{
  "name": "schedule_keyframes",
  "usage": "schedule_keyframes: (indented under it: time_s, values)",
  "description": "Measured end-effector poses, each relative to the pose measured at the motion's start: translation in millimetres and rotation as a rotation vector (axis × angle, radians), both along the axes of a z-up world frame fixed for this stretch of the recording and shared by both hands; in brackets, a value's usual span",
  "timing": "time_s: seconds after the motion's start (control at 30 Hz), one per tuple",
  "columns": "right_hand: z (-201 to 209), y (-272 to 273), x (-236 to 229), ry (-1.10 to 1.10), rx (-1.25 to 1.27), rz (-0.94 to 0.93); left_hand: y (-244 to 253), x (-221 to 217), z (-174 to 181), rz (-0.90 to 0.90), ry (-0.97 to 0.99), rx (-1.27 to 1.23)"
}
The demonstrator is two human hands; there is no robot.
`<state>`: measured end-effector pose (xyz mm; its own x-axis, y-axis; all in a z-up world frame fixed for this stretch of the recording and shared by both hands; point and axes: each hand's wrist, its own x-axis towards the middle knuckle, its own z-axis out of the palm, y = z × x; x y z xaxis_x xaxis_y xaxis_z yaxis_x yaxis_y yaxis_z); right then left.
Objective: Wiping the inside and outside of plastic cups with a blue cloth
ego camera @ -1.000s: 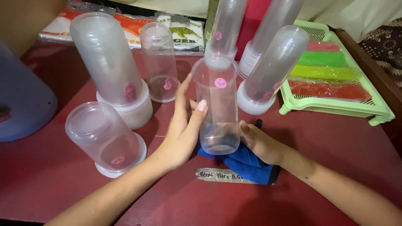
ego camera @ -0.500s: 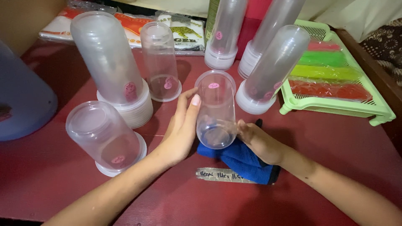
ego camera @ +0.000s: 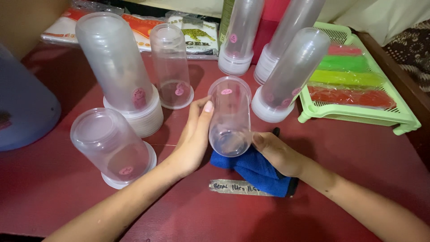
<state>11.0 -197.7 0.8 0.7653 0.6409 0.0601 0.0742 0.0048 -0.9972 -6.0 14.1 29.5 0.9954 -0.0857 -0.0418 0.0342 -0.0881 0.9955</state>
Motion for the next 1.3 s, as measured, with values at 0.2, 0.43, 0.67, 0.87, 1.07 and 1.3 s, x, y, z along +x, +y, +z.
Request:
schedule_keyframes:
  time_s: [0.2, 0.43, 0.67, 0.87, 1.07, 1.3]
  values:
    - [-35.9, -18.5, 17.5, 0.035, 0.008, -0.021, -6.5, -9.5, 9.1, -0.021, -0.012, -0.033]
    - [-19.3, -11.8, 6.1, -0.026, -0.063, -0.032, -1.2, 9.6, -32.3, -0.03, -0.127, -0.03]
    - [-11.2, -14.6, -0.3, -0.098, -0.055, -0.059, -1.7, 17.8, -53.7, -0.082, -0.344, -0.212]
    - [-12.8, -9.3, -0.1, -0.029, 0.047, -0.067, -0.6, 15.1, -49.4, -0.112, -0.348, -0.135]
    - [-19.3, -4.1, 2.9, -0.074, 0.087, -0.071, -0.6, 15.9, -50.5, -0.11, -0.382, -0.054]
    - [-14.4, -5.3, -2.2, -0.074, 0.053, -0.045, -3.1, 2.9, -39.1, -0.13, -0.285, 0.019]
